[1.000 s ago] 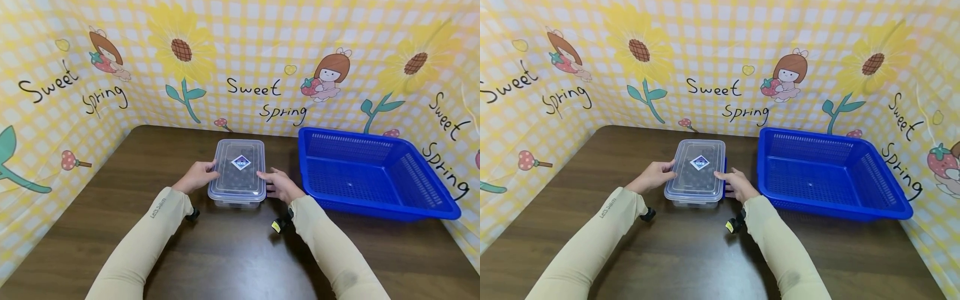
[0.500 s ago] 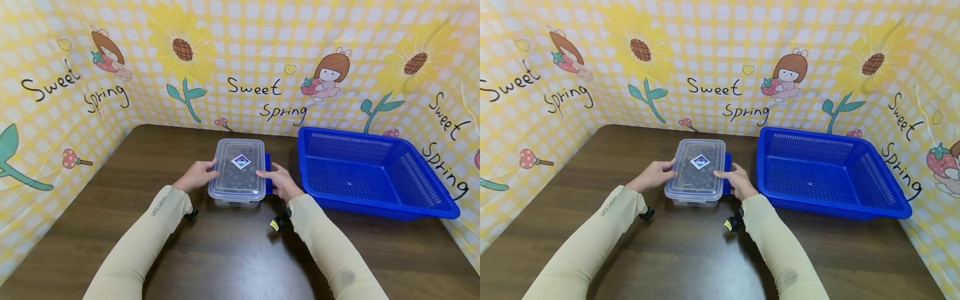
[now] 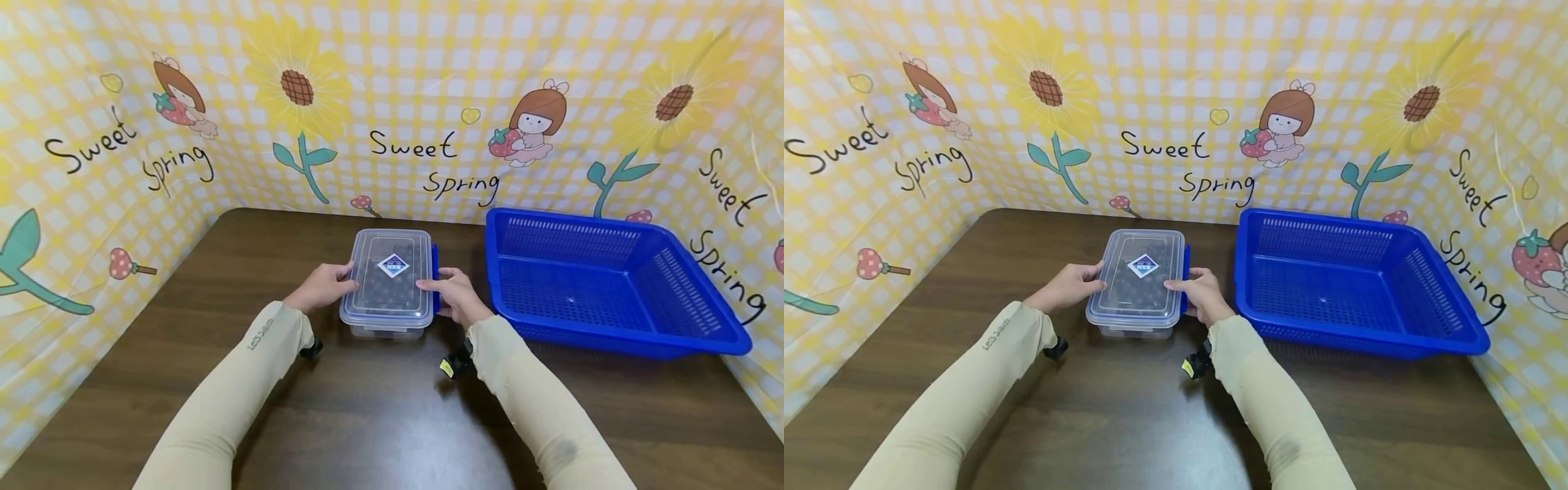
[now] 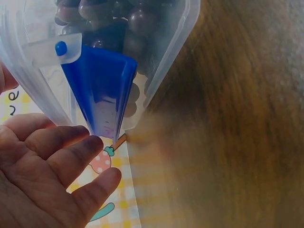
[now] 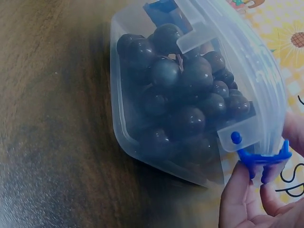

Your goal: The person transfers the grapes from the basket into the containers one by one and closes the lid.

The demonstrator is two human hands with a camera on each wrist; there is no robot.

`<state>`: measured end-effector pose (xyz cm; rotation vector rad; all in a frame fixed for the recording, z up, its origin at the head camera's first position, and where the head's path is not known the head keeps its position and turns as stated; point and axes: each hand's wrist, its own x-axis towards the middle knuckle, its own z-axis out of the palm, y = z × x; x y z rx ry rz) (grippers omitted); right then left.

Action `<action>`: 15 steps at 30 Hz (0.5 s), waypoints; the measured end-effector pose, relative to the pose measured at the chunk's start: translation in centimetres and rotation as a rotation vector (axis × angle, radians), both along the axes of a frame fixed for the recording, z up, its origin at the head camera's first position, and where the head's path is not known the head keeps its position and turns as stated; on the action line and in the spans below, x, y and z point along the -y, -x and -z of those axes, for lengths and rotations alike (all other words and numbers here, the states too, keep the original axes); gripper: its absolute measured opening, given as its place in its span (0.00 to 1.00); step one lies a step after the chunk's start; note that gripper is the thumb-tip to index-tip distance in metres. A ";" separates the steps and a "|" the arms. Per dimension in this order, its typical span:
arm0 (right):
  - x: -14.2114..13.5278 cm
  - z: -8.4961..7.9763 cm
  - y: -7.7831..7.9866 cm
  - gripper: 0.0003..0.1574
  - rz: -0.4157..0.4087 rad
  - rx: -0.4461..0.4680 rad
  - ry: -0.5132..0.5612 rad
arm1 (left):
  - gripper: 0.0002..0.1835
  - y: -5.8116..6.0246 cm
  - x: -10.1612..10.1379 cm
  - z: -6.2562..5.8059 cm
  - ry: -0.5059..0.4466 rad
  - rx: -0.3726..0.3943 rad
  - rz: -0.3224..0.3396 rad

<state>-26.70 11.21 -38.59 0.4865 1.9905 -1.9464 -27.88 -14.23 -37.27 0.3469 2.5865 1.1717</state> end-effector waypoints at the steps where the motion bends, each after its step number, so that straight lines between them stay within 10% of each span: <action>1: 0.0 0.0 0.0 0.43 -0.002 0.000 -0.005 | 0.30 0.0 0.0 0.0 0.000 0.001 -0.002; 15: 0.2 -0.4 0.0 0.33 0.024 -0.056 -0.087 | 0.31 0.1 0.0 0.2 0.002 0.012 -0.010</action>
